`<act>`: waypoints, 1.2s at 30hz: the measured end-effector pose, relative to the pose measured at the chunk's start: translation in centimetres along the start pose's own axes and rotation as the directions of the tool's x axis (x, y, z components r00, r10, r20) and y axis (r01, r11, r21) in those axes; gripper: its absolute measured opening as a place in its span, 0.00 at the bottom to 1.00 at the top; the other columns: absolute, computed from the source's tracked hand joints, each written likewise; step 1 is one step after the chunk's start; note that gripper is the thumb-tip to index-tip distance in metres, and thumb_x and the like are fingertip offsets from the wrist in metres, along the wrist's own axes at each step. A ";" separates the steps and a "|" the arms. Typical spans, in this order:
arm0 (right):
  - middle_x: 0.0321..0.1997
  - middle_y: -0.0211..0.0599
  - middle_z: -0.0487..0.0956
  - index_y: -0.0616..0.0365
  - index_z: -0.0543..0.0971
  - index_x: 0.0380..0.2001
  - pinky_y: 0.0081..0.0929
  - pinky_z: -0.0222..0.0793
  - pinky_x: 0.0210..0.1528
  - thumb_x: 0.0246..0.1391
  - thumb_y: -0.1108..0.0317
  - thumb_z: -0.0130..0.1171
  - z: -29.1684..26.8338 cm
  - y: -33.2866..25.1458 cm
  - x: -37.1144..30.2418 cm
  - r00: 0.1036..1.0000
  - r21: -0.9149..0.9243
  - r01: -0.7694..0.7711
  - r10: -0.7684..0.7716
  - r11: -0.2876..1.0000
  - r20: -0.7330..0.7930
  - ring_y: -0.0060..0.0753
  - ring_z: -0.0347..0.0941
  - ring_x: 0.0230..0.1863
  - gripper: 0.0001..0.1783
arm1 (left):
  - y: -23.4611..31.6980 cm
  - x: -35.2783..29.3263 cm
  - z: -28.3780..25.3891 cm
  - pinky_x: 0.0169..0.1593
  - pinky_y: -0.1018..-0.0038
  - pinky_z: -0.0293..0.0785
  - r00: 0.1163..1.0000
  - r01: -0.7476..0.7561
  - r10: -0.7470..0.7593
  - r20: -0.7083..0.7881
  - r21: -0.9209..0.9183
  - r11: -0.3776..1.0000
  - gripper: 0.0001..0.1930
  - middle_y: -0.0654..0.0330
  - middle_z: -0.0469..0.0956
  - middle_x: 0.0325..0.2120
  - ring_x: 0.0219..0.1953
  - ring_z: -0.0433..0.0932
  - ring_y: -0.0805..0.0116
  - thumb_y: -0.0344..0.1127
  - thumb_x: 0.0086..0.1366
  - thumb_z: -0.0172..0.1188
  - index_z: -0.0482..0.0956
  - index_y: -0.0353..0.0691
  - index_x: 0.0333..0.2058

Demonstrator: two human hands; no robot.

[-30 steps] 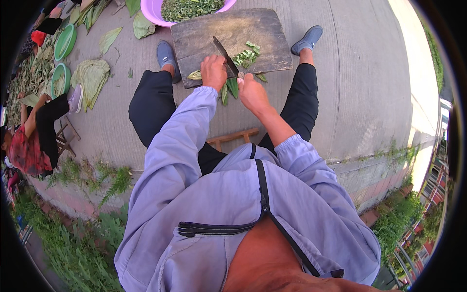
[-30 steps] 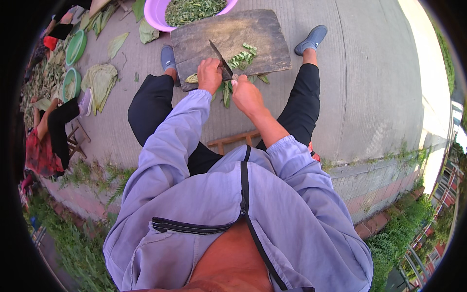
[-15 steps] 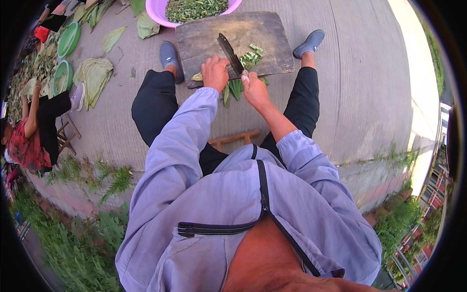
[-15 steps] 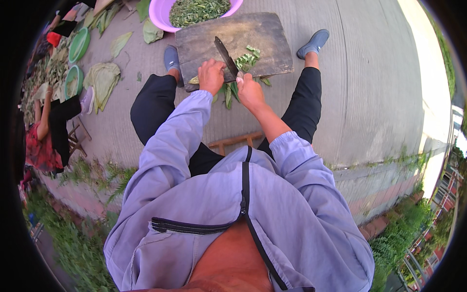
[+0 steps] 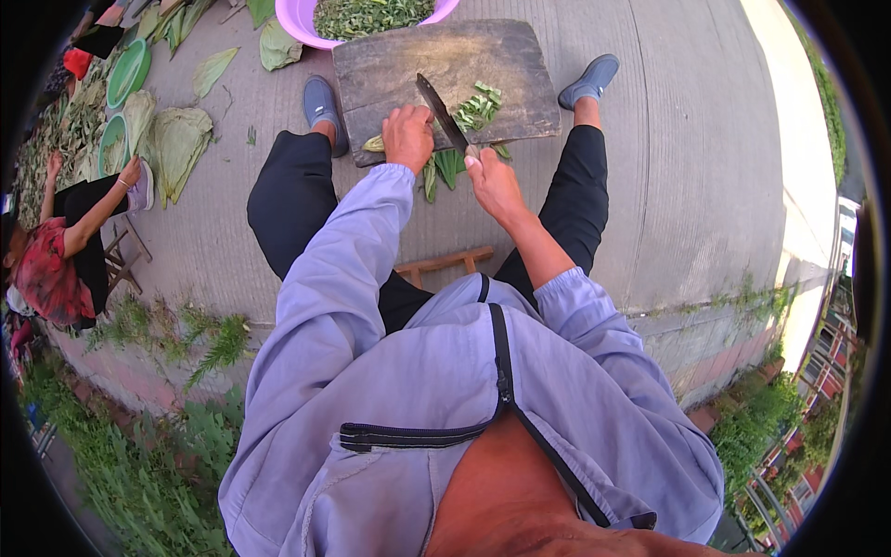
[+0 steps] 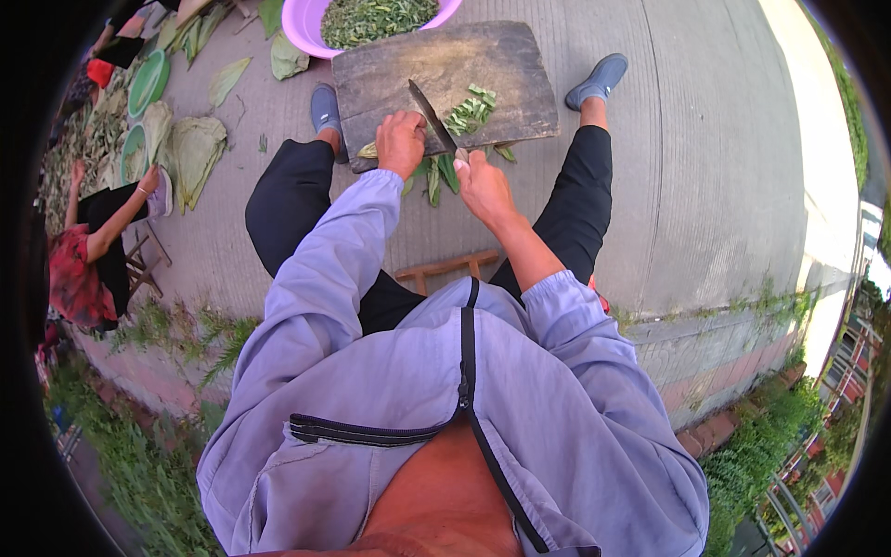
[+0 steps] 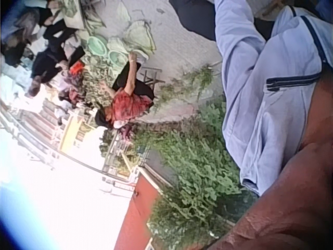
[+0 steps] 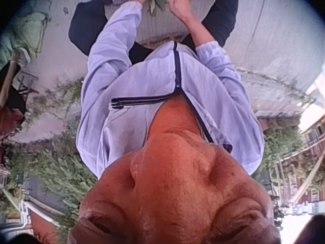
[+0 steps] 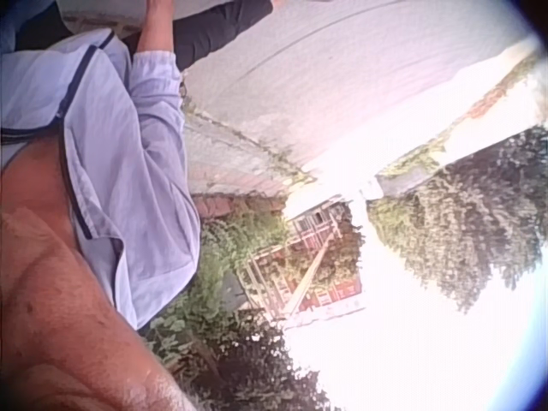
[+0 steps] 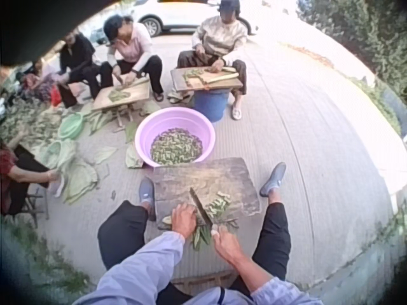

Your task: The person sits on a stool and uses a cleaver to chop green stalks into small pieces on a wooden board, with a basin of chopped vegetables nearby.

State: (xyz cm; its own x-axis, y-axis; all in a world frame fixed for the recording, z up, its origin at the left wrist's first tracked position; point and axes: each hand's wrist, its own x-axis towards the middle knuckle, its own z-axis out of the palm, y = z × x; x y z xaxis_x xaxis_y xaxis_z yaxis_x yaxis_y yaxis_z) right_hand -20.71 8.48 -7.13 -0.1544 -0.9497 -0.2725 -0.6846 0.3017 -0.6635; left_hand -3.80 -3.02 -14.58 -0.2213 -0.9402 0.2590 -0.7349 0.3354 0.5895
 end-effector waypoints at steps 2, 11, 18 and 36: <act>0.34 0.74 0.81 0.65 0.72 0.42 0.67 0.71 0.45 0.72 0.54 0.53 -0.1 -0.1 -0.3 1.000 -0.001 0.001 -0.001 1.000 0.009 0.81 0.77 0.41 0.20 | 0.0 0.0 0.0 0.47 0.54 0.72 1.000 -0.001 0.001 0.003 0.015 1.000 0.06 0.59 0.82 0.34 0.43 0.79 0.50 0.28 0.57 0.67 0.85 0.48 0.33; 0.35 0.72 0.81 0.65 0.72 0.43 0.67 0.71 0.46 0.72 0.54 0.52 -0.3 -1.2 -1.2 0.997 -0.021 -0.067 0.068 0.998 0.037 0.79 0.78 0.41 0.20 | 0.3 -0.1 -0.1 0.47 0.54 0.73 1.000 0.001 -0.002 0.007 0.026 1.000 0.06 0.59 0.82 0.35 0.44 0.79 0.51 0.28 0.56 0.67 0.85 0.47 0.33; 0.38 0.70 0.82 0.65 0.72 0.43 0.65 0.71 0.48 0.73 0.56 0.49 -0.2 -3.1 -0.6 0.997 -0.079 -0.058 0.061 0.995 0.041 0.76 0.79 0.42 0.19 | 0.0 -0.1 0.0 0.48 0.54 0.72 1.000 -0.007 0.006 0.005 0.038 0.999 0.07 0.58 0.82 0.36 0.45 0.79 0.51 0.28 0.56 0.66 0.86 0.47 0.33; 0.35 0.68 0.83 0.65 0.71 0.42 0.66 0.73 0.45 0.73 0.56 0.50 2.2 -2.4 2.6 0.999 -0.075 -0.010 0.007 0.997 -0.045 0.76 0.80 0.39 0.19 | 1.1 -0.4 -0.4 0.50 0.54 0.70 1.000 0.006 -0.005 -0.015 0.064 0.998 0.08 0.59 0.81 0.37 0.47 0.77 0.51 0.29 0.55 0.66 0.87 0.48 0.35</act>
State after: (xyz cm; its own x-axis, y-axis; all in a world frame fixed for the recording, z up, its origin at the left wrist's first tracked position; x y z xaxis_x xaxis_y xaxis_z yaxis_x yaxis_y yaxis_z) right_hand -17.94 5.45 -7.77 -0.1910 -0.9503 -0.2457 -0.7342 0.3044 -0.6068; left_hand -4.24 -2.22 -13.76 -0.2086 -0.9408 0.2673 -0.7759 0.3256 0.5404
